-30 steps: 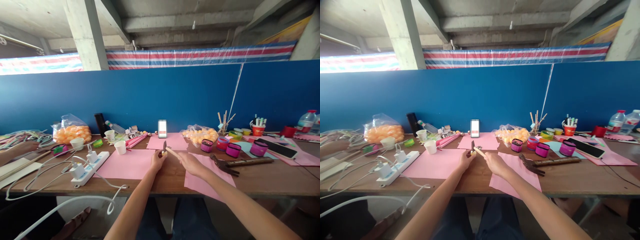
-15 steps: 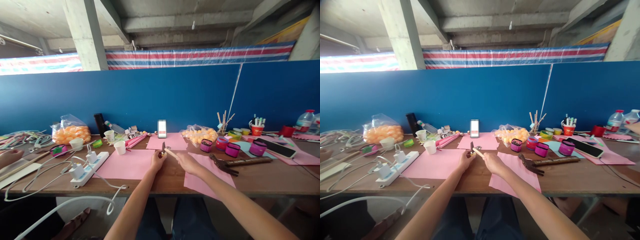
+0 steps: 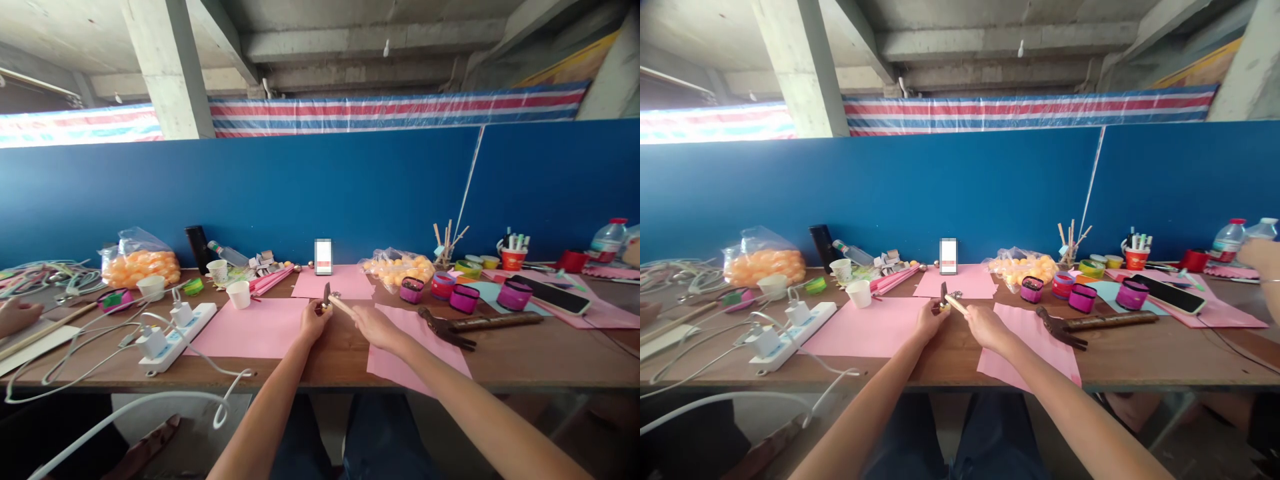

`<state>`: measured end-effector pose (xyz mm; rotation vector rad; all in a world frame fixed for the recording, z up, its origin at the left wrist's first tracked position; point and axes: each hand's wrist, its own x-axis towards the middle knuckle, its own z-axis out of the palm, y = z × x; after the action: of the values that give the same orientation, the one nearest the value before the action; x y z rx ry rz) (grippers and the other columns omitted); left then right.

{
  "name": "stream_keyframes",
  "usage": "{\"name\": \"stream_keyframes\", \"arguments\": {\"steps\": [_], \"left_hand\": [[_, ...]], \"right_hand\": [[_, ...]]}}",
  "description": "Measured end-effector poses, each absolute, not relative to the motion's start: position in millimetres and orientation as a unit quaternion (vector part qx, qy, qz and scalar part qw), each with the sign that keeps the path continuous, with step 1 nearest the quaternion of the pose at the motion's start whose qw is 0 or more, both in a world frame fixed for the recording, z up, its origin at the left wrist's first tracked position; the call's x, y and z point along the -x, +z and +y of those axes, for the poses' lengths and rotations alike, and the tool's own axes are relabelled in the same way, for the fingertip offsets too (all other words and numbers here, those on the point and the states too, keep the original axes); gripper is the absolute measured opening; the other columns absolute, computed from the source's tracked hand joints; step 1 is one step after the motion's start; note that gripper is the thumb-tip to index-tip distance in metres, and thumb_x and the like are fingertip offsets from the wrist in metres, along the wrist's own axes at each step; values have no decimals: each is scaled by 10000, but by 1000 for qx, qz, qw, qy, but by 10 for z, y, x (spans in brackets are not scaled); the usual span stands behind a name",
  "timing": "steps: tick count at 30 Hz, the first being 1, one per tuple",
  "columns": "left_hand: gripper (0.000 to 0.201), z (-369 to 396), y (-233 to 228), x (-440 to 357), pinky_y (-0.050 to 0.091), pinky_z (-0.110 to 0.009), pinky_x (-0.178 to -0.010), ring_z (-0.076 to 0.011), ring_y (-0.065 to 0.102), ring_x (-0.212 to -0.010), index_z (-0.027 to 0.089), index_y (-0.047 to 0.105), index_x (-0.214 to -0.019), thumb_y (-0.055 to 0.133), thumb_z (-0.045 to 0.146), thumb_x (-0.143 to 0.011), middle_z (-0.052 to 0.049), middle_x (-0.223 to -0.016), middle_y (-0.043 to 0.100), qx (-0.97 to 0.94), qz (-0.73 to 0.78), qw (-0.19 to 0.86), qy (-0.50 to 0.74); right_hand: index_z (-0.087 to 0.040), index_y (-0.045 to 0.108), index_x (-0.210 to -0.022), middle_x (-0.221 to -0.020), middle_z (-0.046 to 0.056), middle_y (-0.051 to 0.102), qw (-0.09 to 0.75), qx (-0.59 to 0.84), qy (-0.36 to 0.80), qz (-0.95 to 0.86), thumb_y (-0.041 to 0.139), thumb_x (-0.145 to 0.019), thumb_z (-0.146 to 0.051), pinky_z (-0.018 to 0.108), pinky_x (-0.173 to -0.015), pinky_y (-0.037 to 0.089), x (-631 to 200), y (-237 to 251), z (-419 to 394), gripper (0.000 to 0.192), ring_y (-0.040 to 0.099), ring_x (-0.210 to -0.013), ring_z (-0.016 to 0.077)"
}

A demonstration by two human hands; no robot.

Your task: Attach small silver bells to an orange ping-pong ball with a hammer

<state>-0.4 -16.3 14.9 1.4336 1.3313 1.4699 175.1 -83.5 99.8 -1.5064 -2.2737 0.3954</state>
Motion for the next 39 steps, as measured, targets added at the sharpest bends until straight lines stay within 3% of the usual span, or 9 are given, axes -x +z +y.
{"name": "stream_keyframes", "arguments": {"steps": [9,13,17,39], "left_hand": [[337,-169,158,-4,497,-276,-693,-153,627,-725,149,608,-899,702,161,-575,-63,-828,672,-549,507,343,569],[371,-171,162,-4,495,-275,-705,-145,623,-732,154,600,-926,704,155,-570,-66,-858,667,-543,509,340,576],[341,-187,176,-11,493,-285,-715,-151,620,-743,143,604,-896,701,144,-569,-70,-847,664,-547,513,338,569],[353,-187,170,-13,488,-283,-712,-144,617,-728,143,603,-919,696,162,-579,-67,-844,663,-554,510,333,567]], "right_hand": [[-159,515,-778,-726,50,595,194,533,141,-811,315,-874,-225,221,-518,295,-1762,989,-842,232,521,-599,132],[-164,512,-806,-740,46,595,232,524,139,-808,268,-886,-235,222,-540,310,-1772,975,-822,267,528,-630,134],[-158,512,-750,-703,46,589,203,539,148,-804,316,-862,-213,225,-515,300,-1790,965,-810,232,515,-587,132],[-162,512,-779,-708,33,581,236,531,142,-801,273,-895,-265,218,-535,299,-1777,921,-830,285,512,-595,122]]}}
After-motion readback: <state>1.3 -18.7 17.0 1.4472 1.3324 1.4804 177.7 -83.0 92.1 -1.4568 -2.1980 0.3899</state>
